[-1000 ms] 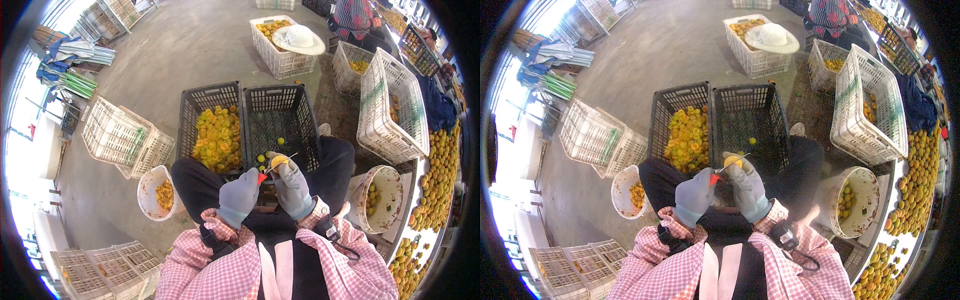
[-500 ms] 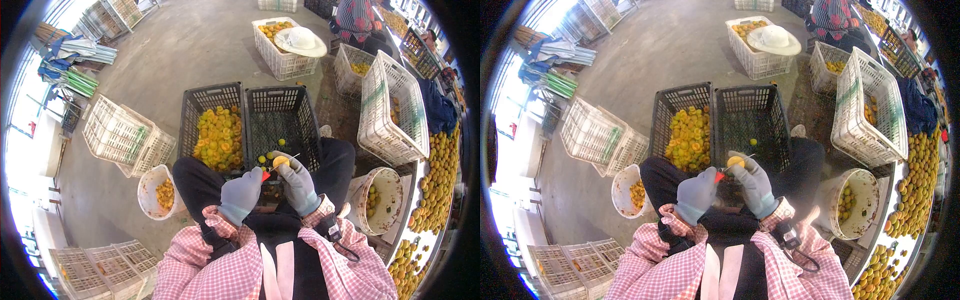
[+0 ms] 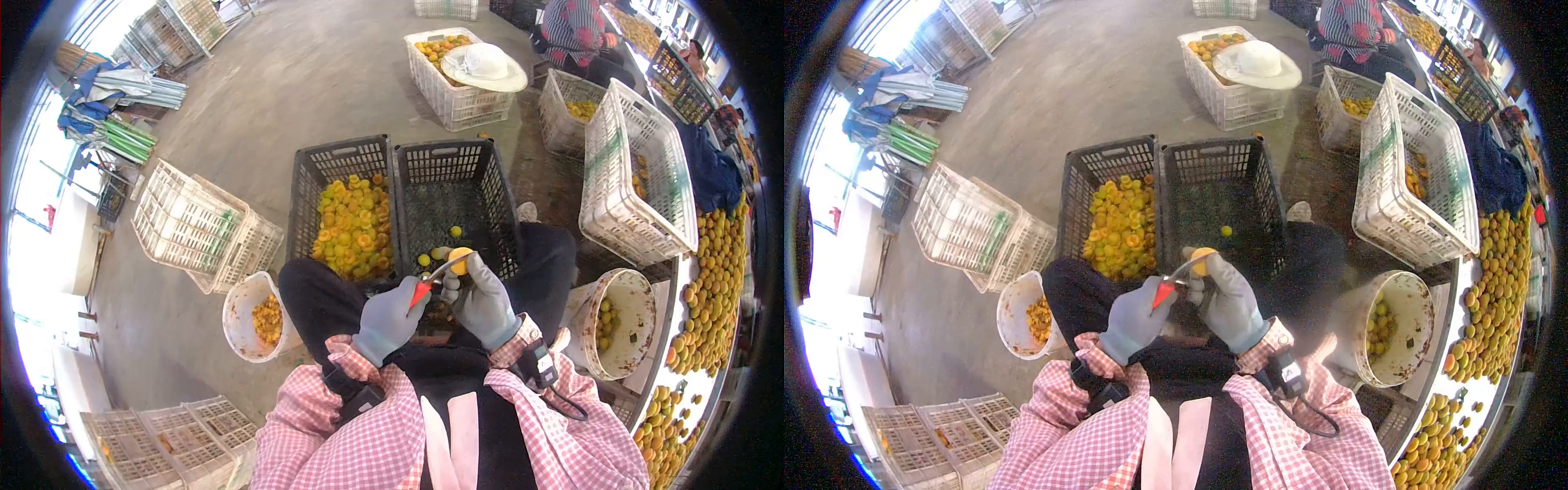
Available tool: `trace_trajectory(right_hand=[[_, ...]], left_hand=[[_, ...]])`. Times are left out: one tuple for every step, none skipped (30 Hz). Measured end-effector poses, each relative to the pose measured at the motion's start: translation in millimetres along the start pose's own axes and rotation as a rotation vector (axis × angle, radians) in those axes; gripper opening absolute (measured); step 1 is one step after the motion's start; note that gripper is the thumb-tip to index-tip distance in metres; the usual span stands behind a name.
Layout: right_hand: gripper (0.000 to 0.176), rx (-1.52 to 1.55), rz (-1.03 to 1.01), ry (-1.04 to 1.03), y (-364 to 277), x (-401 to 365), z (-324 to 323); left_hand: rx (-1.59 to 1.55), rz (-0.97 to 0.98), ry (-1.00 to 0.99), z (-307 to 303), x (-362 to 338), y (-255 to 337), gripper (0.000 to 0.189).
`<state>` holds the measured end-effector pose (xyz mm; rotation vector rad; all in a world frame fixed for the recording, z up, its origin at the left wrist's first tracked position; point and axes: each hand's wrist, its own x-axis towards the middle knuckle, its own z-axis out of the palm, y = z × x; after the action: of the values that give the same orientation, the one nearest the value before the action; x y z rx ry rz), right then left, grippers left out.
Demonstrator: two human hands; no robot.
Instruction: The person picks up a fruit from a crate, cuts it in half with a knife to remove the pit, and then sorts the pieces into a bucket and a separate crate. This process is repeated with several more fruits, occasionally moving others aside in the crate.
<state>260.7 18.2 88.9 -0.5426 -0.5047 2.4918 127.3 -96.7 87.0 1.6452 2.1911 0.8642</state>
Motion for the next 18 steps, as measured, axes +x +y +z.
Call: trace_trajectory(right_hand=[[0.045,0.029,0.0,-0.059,-7.4,1.9,-2.7],[0.044,0.058,0.002,-0.118,-12.2,1.9,-5.6],[0.044,0.06,-0.001,-0.112,-14.1,0.2,-9.0],[0.041,0.071,0.015,-0.123,-15.2,-1.8,-12.7],[0.038,0.081,0.033,-0.135,-15.9,-3.1,-15.5],[0.036,0.088,0.05,-0.15,-16.9,-3.0,-16.5],[0.034,0.083,0.08,-0.113,-18.6,-3.6,-12.7],[0.034,0.082,0.081,-0.113,-20.1,-3.8,-9.2],[0.034,0.023,0.104,-0.087,-21.8,-3.7,-5.7],[0.034,-0.035,0.127,-0.06,-22.3,-4.3,-2.5],[0.034,-0.034,0.122,-0.058,-21.3,-5.6,1.8],[0.036,-0.137,0.059,0.045,-20.4,-6.1,6.1],[0.037,-0.238,-0.003,0.153,-20.6,-7.1,7.2],[0.037,-0.235,-0.009,0.161,-22.9,-5.6,2.1],[0.037,-0.217,0.067,0.178,-23.7,-3.8,-7.4],[0.038,-0.194,0.146,0.198,-21.6,-3.7,-17.4],[0.038,-0.129,0.167,0.221,-19.0,-1.8,-25.2],[0.038,-0.127,0.169,0.223,-18.7,-1.2,-26.5]], left_hand=[[-0.159,-0.032,0.01,1.8,-1.9,-3.6,0.018],[-0.161,-0.026,0.004,3.0,-0.9,-7.7,0.018],[-0.355,-0.05,0.11,0.7,2.9,-7.9,0.019],[-0.548,-0.079,0.218,-1.8,6.6,-7.6,0.021],[-0.792,-0.288,0.162,-5.8,12.2,-6.3,0.029],[-0.795,-0.289,0.162,-7.5,20.7,-3.0,0.029],[-0.894,-0.29,0.157,-7.9,29.6,1.2,0.033],[-0.993,-0.291,0.151,-8.5,37.1,3.2,0.036],[-0.588,-0.289,0.067,-3.6,42.9,-9.1,0.065],[-0.588,-0.288,0.067,3.8,47.7,-15.3,0.065],[-0.511,-0.286,0.032,12.3,53.2,-19.3,0.08],[-0.434,-0.279,-0.003,23.4,60.0,-24.6,0.096],[-0.521,-0.273,-0.028,33.4,62.7,-26.5,0.096],[-0.523,-0.268,-0.037,42.6,61.7,-27.9,0.096],[-0.584,-0.189,-0.052,39.1,59.9,-16.1,0.094],[-0.644,-0.114,-0.07,32.4,55.7,-3.2,0.093],[-0.615,-0.128,-0.161,18.4,55.2,13.2,0.09],[-0.615,-0.131,-0.163,19.3,57.8,14.4,0.09]])
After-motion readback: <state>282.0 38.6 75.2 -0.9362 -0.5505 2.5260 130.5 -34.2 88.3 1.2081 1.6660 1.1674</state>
